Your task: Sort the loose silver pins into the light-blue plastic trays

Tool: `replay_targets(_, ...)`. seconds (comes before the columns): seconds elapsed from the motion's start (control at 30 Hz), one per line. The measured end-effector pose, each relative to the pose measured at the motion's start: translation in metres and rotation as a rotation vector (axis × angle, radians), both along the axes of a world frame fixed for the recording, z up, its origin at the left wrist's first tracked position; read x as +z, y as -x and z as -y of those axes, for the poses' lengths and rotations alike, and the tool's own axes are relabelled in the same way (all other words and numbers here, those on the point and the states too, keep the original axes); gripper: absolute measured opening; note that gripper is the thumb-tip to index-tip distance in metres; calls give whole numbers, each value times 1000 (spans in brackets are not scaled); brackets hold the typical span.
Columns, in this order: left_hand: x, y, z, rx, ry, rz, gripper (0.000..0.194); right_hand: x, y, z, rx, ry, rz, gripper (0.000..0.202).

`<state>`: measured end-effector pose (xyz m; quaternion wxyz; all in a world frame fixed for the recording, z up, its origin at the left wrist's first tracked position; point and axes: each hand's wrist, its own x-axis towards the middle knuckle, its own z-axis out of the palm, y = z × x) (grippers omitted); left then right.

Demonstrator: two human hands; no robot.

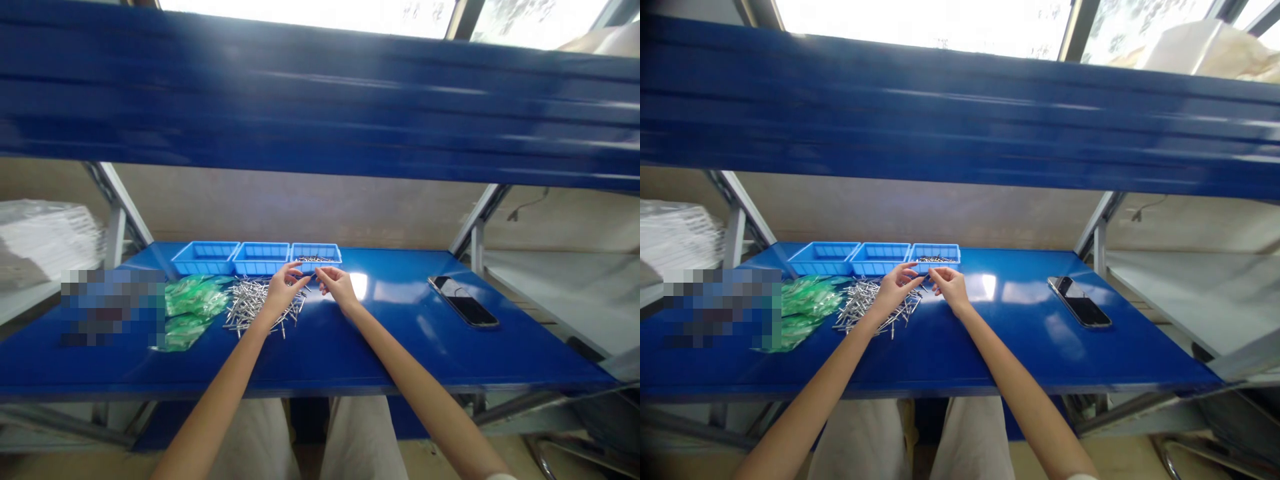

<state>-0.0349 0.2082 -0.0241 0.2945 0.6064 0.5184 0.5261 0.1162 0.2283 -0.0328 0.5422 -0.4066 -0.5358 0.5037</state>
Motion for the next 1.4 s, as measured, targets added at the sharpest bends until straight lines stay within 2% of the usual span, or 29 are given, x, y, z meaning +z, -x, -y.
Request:
replay_targets(0.07, 3, 5, -3, 18, 44, 123, 55, 0, -2, -1, -30, 32, 13, 34)
replay_targets(0.23, 14, 13, -6, 5, 189, 381, 55, -1, -5, -2, -33, 118, 81, 32)
replay_targets(0.33, 17, 11, -3, -38, 236, 449, 53, 3, -2, -4, -23, 51, 13, 34)
replay_targets(0.47, 18, 8, 0, -77, 271, 502, 49, 6, 0, -5, 46, -65, -29, 53)
replay_targets(0.57, 17, 8, -1, -93, 259, 504, 48, 2, -1, -3, 50, -128, 227, 43)
replay_targets(0.63, 16, 9, -1, -90, 252, 521, 46, -4, -2, -1, -28, -226, 477, 31)
replay_targets(0.73, 14, 10, -3, -69, 254, 550, 44, -11, -3, 1, -148, -348, 774, 24)
replay_targets(0.87, 10, 8, -4, -42, 246, 506, 43, -16, -2, 1, -167, -367, 916, 17)
replay_targets(1.17, 3, 1, -4, -19, 130, 296, 44, -15, -2, 0, -219, -330, 891, 15)
replay_targets(1.3, -1, 3, -4, 16, 60, 173, 41, -13, -3, -5, -228, -264, 705, 20)
replay_targets(1.4, -3, 3, -4, 7, 78, 150, 42, -11, -2, -6, -128, -224, 536, 24)
